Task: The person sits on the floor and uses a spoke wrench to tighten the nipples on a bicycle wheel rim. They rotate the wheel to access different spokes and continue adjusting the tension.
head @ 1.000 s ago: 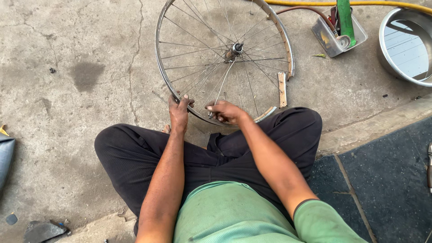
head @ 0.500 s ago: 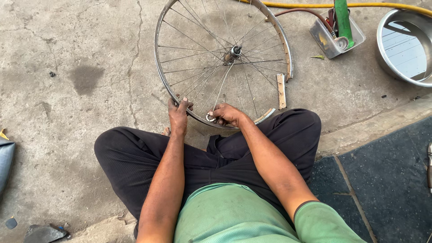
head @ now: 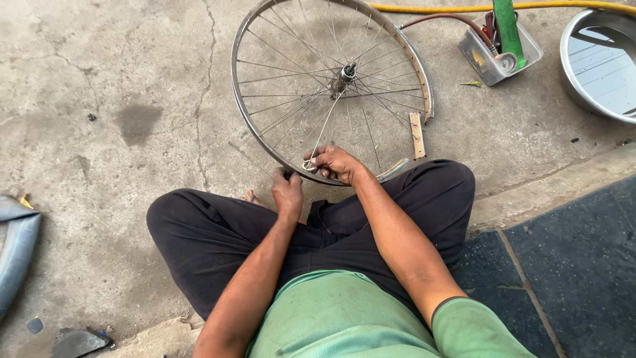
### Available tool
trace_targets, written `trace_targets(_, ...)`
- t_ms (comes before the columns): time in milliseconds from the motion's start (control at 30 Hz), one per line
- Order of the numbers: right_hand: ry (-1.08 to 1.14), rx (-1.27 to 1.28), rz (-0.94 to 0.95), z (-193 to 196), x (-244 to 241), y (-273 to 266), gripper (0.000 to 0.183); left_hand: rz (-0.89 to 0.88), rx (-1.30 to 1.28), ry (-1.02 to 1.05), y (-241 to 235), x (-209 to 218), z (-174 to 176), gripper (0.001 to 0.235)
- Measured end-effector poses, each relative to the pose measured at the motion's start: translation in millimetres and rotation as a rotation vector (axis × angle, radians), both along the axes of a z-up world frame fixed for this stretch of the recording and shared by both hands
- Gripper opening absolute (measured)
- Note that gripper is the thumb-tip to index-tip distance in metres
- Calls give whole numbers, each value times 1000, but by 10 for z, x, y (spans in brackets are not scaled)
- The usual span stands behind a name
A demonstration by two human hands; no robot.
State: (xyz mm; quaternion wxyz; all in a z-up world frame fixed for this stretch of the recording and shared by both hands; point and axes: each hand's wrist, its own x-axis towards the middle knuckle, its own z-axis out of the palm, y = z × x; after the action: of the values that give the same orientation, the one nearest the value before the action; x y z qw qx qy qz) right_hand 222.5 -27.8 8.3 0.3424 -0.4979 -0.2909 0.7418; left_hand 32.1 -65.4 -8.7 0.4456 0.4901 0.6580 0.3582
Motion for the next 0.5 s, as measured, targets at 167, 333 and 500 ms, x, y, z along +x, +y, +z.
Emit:
trace_targets(167, 10, -7, -9, 65, 50, -24, 28, -41, 53, 9, -82, 43, 243, 34)
trace_targets(333, -86, -60, -36, 29, 52, 21, 25, 33, 67, 14, -152, 93, 496, 50)
trace_targets(500, -386, -16, 20, -163, -94, 71, 21, -43, 162, 160, -171, 102, 411, 24)
